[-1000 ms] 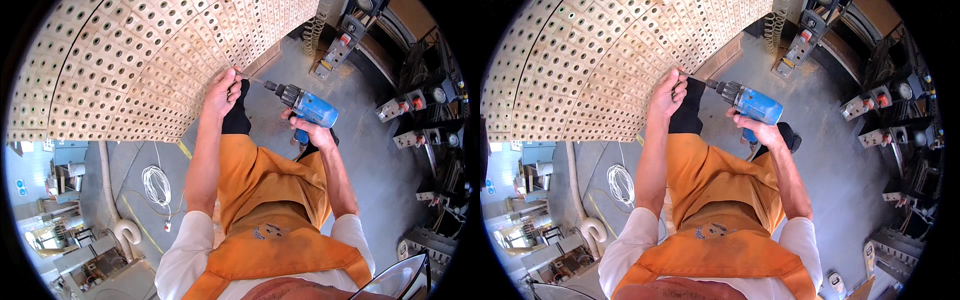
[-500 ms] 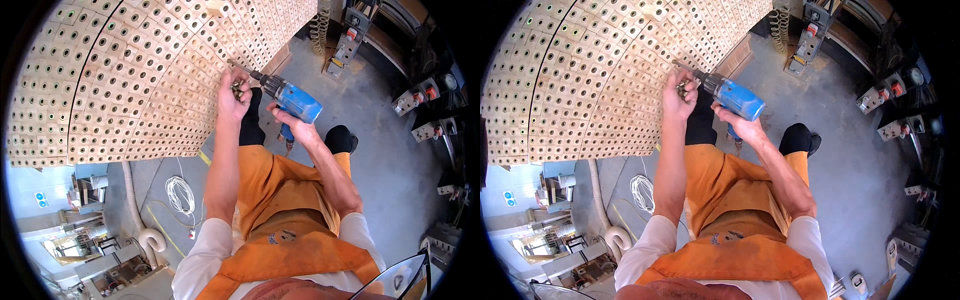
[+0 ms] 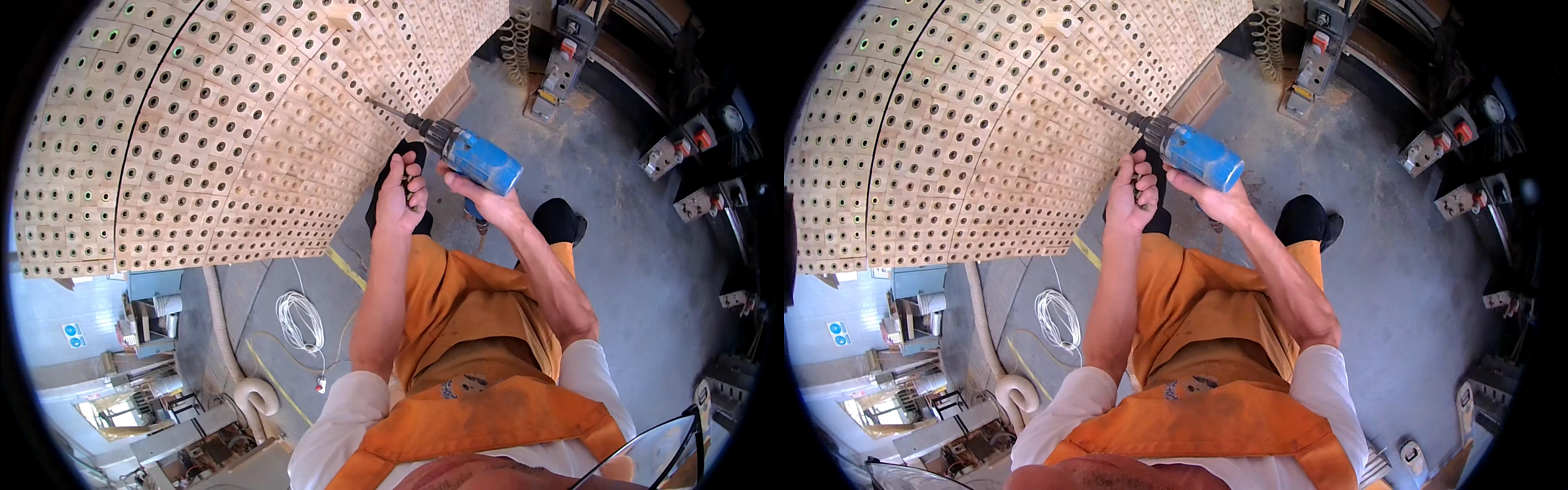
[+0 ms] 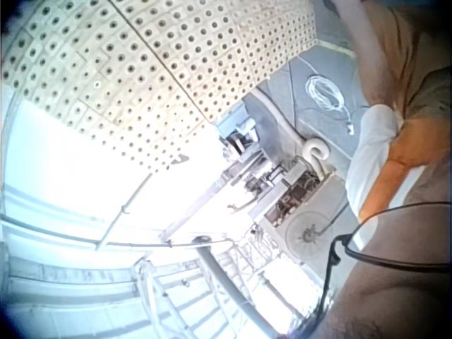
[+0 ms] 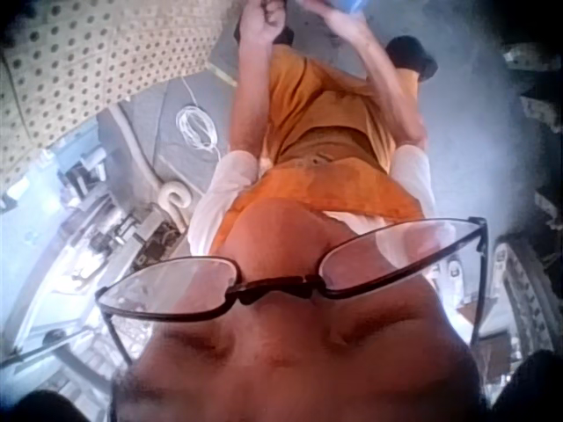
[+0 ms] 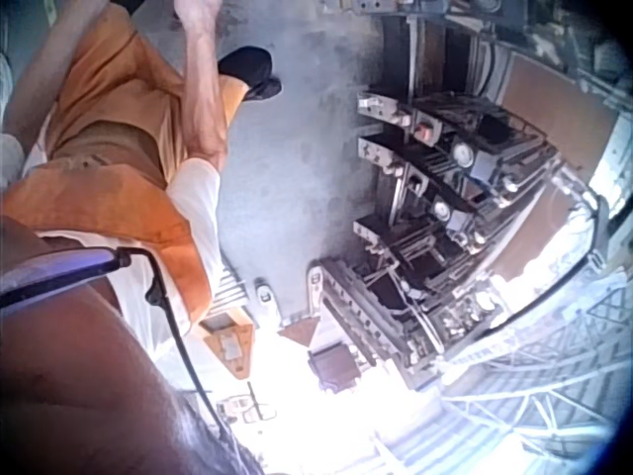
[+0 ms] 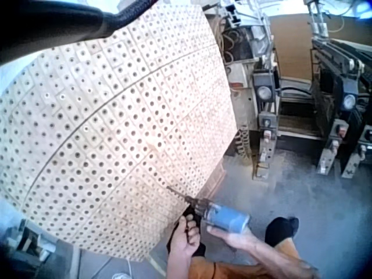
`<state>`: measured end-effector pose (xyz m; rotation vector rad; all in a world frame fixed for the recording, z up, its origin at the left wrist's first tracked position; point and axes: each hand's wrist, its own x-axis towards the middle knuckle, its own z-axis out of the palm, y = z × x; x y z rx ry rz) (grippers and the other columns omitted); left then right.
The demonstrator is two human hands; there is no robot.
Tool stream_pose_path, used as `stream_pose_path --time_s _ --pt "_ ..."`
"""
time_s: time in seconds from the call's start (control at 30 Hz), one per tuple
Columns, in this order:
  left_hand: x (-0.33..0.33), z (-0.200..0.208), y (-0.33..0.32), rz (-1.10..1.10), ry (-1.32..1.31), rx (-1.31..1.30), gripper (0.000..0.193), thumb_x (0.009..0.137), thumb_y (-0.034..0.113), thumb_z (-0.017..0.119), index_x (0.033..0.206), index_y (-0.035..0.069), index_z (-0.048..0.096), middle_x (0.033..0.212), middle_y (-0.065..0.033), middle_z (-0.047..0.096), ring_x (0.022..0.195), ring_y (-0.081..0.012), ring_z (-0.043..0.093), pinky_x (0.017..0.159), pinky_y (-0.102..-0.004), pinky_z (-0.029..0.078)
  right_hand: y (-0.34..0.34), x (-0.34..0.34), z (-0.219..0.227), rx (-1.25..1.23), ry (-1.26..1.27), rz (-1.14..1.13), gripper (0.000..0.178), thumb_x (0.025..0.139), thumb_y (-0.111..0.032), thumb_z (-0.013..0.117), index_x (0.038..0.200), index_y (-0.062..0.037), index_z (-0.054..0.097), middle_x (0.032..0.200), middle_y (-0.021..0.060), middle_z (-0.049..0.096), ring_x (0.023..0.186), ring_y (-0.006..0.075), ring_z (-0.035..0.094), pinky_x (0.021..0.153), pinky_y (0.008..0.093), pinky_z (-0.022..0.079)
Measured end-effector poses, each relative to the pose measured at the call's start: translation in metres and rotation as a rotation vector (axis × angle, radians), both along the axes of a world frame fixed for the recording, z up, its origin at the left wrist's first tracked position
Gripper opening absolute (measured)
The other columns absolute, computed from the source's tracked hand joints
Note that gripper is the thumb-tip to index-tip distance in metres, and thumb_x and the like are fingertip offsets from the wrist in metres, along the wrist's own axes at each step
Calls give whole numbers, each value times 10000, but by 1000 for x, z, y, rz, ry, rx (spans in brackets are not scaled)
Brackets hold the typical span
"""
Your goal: The person uses a blue pneumatic drill to drive screws into a large, curved wooden panel with a grid of pre-drilled holes. The person holds the drill with their right hand and guides the screws with their left hand, working systematically across the surface of the panel.
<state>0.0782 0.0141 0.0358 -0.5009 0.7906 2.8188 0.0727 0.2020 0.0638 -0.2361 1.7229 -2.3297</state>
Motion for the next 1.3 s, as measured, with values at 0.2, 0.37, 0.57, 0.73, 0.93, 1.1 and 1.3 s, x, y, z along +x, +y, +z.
stream_pose_path --time_s 0.2,0.37,0.57,0.73,0.93,1.1,1.3 --pt "-22 31 -13 -74 141 -196 283 972 275 526 1118 34 556 831 8 535 592 -45 439 422 -160 326 41 21 -6 42 -90 96 277 849 -155 699 1105 -61 650 1013 33 683 833 117 592 719 294 513" --pt "-36 45 -20 -132 217 -236 302 978 283 519 1110 13 546 806 2 524 582 -42 425 411 -158 308 63 19 -5 -106 -260 202 245 833 -111 698 1069 -55 662 985 39 690 913 130 630 739 286 507" --pt "-41 60 -14 -249 161 -578 290 977 296 521 1086 28 548 825 -6 514 572 -44 418 410 -154 295 72 14 -22 53 -113 161 276 833 -89 703 1101 -54 650 1016 56 691 935 132 639 799 296 516" --pt "-63 50 -3 -119 155 -397 304 990 295 493 1145 39 546 815 0 511 592 -49 422 418 -164 302 39 19 -24 -31 -20 -2 266 850 -141 707 1101 -69 654 1004 22 684 879 99 607 768 273 495" --pt "-88 54 -8 -36 238 -152 310 1004 284 448 1168 40 549 808 -20 525 624 -92 452 424 -176 320 2 -11 -11 -110 -110 14 218 870 -122 654 1077 -57 642 1008 48 678 910 134 621 758 286 491" --pt "-73 42 -6 -92 111 -224 267 986 242 461 1148 40 525 857 -36 524 614 -85 452 407 -176 308 5 -17 -4 -65 -102 24 219 858 -92 649 1072 -45 641 994 52 679 909 139 620 750 289 490" --pt "-37 -3 8 -214 -29 -123 212 978 188 462 1099 27 527 816 -5 522 570 -56 429 392 -164 292 5 -15 10 -88 -51 -10 167 842 -45 655 1008 -27 653 927 38 680 864 129 631 744 294 516"
